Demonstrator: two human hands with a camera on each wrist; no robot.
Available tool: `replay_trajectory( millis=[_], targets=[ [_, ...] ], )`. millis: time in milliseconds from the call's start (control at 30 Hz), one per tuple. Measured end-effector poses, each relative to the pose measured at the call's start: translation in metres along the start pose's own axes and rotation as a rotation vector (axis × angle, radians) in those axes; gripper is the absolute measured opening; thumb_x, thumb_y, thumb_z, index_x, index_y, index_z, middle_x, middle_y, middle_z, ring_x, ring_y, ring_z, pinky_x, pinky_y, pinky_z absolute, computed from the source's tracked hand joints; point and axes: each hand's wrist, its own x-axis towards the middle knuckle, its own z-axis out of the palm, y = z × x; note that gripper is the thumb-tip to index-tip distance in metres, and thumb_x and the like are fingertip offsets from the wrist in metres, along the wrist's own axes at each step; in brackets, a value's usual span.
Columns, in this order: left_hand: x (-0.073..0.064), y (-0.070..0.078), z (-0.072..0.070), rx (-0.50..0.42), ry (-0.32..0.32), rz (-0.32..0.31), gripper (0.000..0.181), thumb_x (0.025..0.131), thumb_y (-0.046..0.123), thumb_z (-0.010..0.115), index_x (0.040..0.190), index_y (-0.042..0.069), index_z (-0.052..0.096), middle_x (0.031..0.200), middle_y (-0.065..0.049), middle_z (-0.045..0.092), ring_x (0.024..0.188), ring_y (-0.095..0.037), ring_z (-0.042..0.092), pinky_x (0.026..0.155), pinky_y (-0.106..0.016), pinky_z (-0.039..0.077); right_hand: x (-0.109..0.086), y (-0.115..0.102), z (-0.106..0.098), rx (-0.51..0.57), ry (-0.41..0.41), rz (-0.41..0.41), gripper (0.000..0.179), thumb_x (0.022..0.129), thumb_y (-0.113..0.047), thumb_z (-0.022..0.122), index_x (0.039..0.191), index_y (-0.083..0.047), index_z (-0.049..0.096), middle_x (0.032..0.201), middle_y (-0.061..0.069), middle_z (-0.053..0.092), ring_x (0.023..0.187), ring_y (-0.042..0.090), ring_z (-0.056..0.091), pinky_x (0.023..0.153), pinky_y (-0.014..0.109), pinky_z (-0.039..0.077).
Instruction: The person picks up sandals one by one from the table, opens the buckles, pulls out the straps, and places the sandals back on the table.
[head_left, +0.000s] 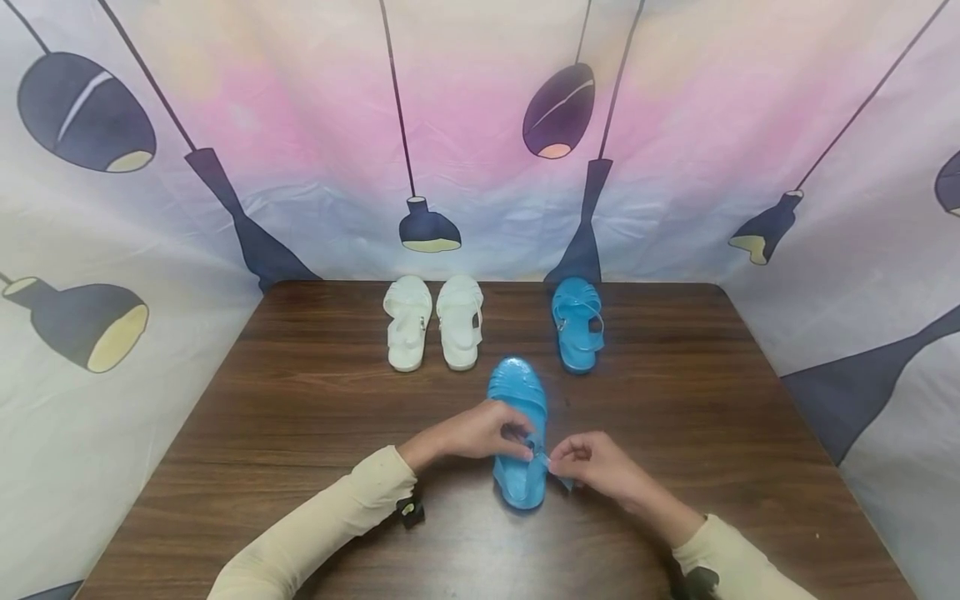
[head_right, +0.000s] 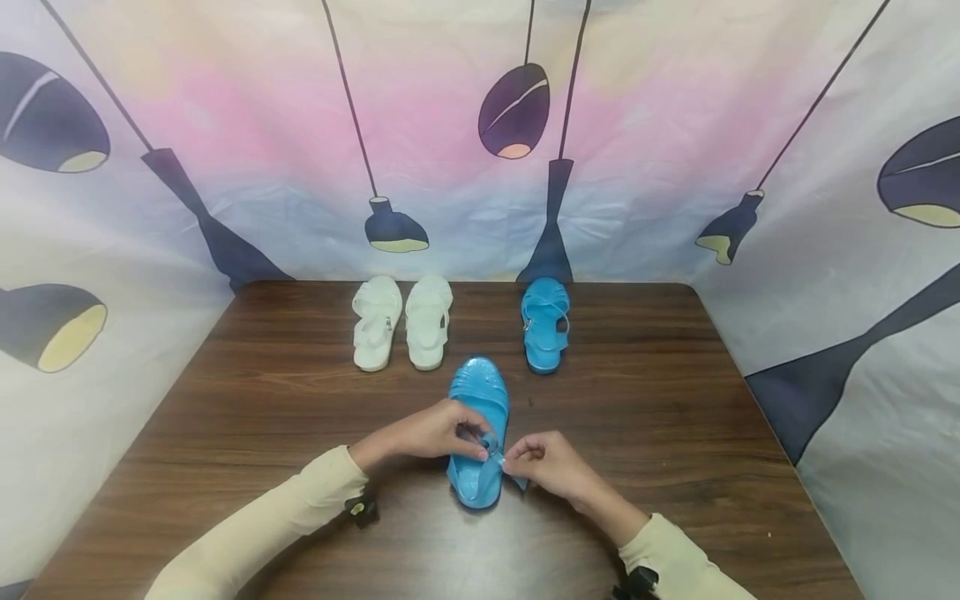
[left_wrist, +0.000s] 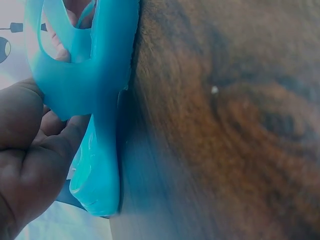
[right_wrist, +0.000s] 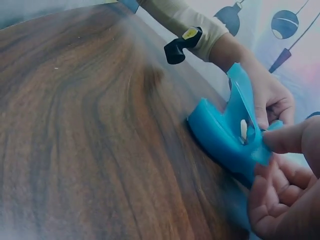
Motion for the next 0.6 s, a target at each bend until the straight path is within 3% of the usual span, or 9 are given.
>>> replay_trajectory(
  millis=[267, 600],
  targets=[
    [0.0025, -0.0006, 0.0001, 0.006, -0.003, 0.013, 0.023, 0.092, 0.02, 0.078, 0.113, 0.011, 0.075, 0.104, 0.006, 0.075, 0.092, 0.002, 0.068, 0.083, -0.019, 0.056, 0.0081, -0.002, 0.0052, 0.021, 0.052, -0.034, 0.031, 0.093, -0.027, 0.077, 0.108, -0.001, 0.072, 0.091, 0.006, 0.072, 0.082, 0.021, 0.065, 0.075, 0.036, 0.057],
    [0.0021, -0.0009, 0.0003, -0.022, -0.007, -0.007, 0.011, 0.091, 0.016, 0.079, 0.1, 0.01, 0.074, 0.087, 0.008, 0.071, 0.082, 0.0, 0.068, 0.076, -0.021, 0.058, 0.0005, 0.0054, 0.0025, 0.12, -0.029, -0.033, 0.024, 0.093, -0.014, 0.073, 0.105, 0.005, 0.067, 0.086, 0.006, 0.069, 0.078, 0.019, 0.064, 0.073, 0.032, 0.058]
  ],
)
